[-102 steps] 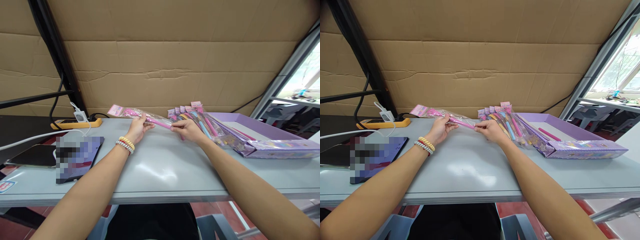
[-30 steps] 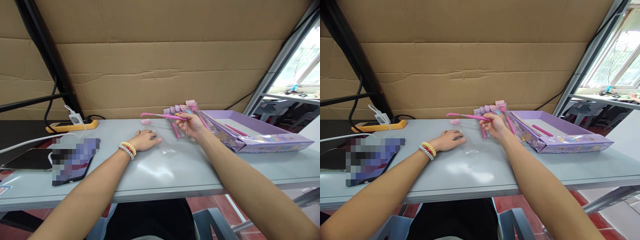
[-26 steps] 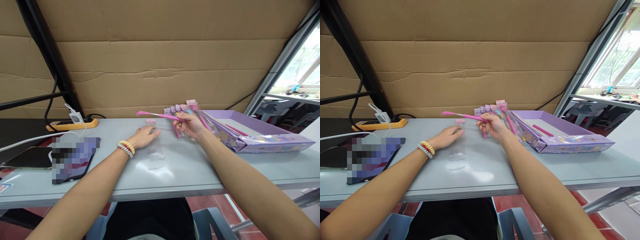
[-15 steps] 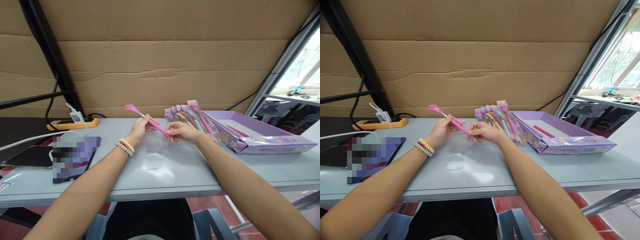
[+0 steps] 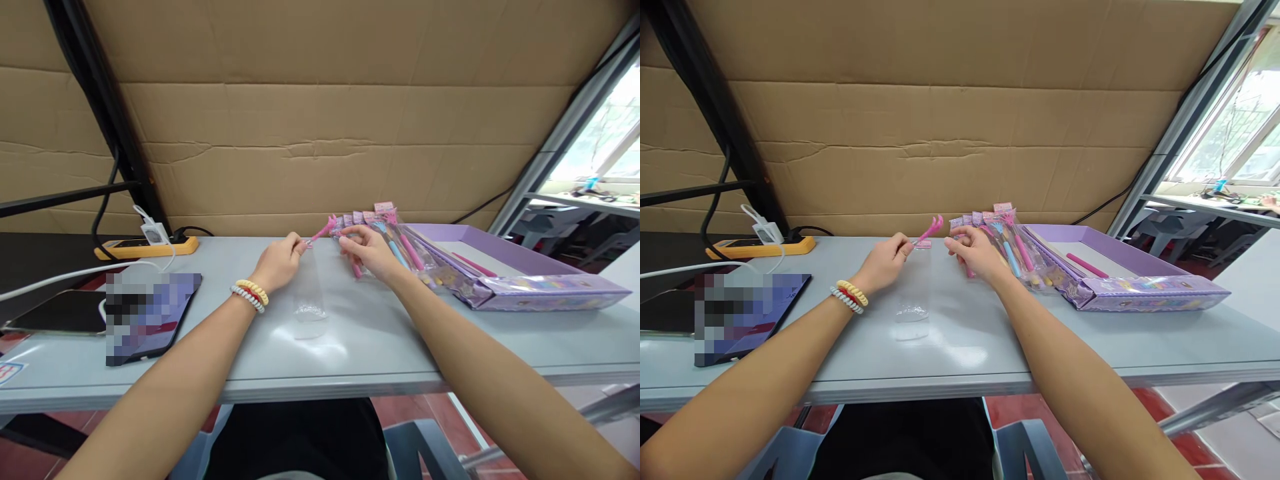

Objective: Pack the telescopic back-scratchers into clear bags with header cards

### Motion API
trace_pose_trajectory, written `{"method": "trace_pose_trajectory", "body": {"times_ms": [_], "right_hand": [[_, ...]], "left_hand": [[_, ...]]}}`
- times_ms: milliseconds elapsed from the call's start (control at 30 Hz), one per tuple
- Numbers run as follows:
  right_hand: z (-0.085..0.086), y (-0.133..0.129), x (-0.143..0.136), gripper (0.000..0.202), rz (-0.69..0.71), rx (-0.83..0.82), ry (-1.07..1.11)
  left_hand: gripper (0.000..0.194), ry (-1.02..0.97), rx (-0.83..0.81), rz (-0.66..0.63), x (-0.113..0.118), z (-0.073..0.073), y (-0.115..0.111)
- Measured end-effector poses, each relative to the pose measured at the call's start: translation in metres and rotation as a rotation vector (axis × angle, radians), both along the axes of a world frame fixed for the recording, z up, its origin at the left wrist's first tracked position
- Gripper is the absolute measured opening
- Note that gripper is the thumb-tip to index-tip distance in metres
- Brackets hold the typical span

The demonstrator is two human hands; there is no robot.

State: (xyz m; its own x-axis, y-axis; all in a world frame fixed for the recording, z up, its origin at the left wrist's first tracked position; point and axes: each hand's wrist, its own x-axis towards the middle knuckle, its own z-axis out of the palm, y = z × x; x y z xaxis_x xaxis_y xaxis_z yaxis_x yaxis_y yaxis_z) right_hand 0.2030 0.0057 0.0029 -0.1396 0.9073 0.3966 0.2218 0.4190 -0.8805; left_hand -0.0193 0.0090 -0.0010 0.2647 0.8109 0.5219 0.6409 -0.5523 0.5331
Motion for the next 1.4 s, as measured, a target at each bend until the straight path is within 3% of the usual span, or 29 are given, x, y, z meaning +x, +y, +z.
{"method": "trace_pose_trajectory", "body": {"times_ms": [133, 267, 367, 500, 700, 1000, 1100, 1233, 1400], "right_hand": [[0.001, 0.0, -0.001, 0.05, 0.039, 0.068, -0.008], [0.001, -0.004, -0.004, 0.043, 0.16, -0.008, -0.079], [0.001, -0.007, -0.006, 0.036, 0.176, -0.051, -0.069], [0.001, -0.008, -0.007, 0.046, 0.203, 0.024, -0.023], [0.006, -0.016, -0.013, 0.031, 0.142, -0.001, -0.22], [0.014, -0.007, 0.008, 0.033, 0.156, -0.002, -0.203], [0.014, -0.006, 0.013, 0.03, 0.138, -0.003, -0.026], [0.009, -0.008, -0.001, 0.038, 0.169, -0.083, 0.316], [0.001, -0.013, -0.03, 0.042, 0.248, -0.17, 0.352]], "left_hand": [[0.027, 0.171, 0.021, -0.031, 0.003, -0.002, -0.002], [0.03, 0.219, 0.014, -0.038, 0.001, 0.0, -0.003], [0.034, 0.232, 0.001, -0.057, 0.0, 0.001, -0.005], [0.033, 0.246, 0.0, -0.105, 0.001, 0.0, -0.008], [0.031, 0.31, 0.051, -0.144, 0.002, -0.003, -0.004], [0.032, 0.435, 0.233, -0.056, 0.0, 0.001, 0.007], [0.036, 0.389, 0.174, -0.049, 0.002, 0.002, 0.005], [0.039, 0.278, 0.111, -0.012, 0.008, 0.0, -0.003], [0.041, 0.288, 0.103, -0.039, 0.017, -0.001, -0.012]]}}
